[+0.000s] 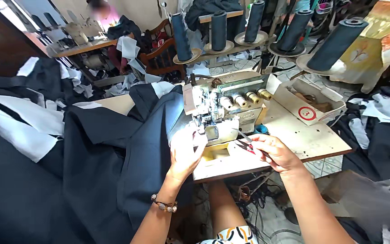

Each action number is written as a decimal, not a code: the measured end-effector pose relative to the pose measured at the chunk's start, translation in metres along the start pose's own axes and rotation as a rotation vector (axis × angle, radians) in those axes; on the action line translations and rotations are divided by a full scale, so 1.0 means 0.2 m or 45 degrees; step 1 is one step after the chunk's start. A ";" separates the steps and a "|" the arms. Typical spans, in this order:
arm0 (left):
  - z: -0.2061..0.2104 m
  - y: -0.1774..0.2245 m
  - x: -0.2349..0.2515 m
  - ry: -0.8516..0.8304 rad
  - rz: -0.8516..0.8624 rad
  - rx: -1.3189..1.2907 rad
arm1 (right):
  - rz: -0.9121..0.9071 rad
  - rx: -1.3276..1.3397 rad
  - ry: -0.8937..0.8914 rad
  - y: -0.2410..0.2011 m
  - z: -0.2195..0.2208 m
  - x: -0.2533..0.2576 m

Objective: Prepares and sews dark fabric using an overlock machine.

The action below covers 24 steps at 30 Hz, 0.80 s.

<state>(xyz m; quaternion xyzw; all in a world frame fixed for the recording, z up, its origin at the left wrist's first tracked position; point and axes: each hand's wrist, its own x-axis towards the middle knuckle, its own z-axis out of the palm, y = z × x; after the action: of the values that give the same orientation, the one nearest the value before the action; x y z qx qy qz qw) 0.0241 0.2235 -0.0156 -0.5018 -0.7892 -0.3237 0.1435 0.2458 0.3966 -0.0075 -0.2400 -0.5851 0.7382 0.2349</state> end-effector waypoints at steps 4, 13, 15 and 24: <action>0.00 0.00 0.00 -0.022 -0.002 -0.006 | -0.010 0.000 0.032 0.03 0.01 0.00; 0.00 -0.01 -0.01 -0.005 0.022 0.008 | -0.018 -0.279 0.002 0.07 0.06 0.00; 0.01 -0.03 -0.01 0.021 0.075 0.008 | -0.089 -0.543 0.045 0.07 0.03 -0.01; 0.02 -0.08 -0.06 0.080 0.264 0.146 | -0.277 -1.392 0.706 -0.24 -0.50 -0.13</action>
<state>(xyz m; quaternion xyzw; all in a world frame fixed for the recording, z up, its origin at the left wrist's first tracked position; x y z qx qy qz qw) 0.0155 0.2139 -0.0309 -0.5615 -0.7453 -0.2770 0.2292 0.3318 0.4641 0.0213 -0.4473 -0.8167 0.2140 0.2951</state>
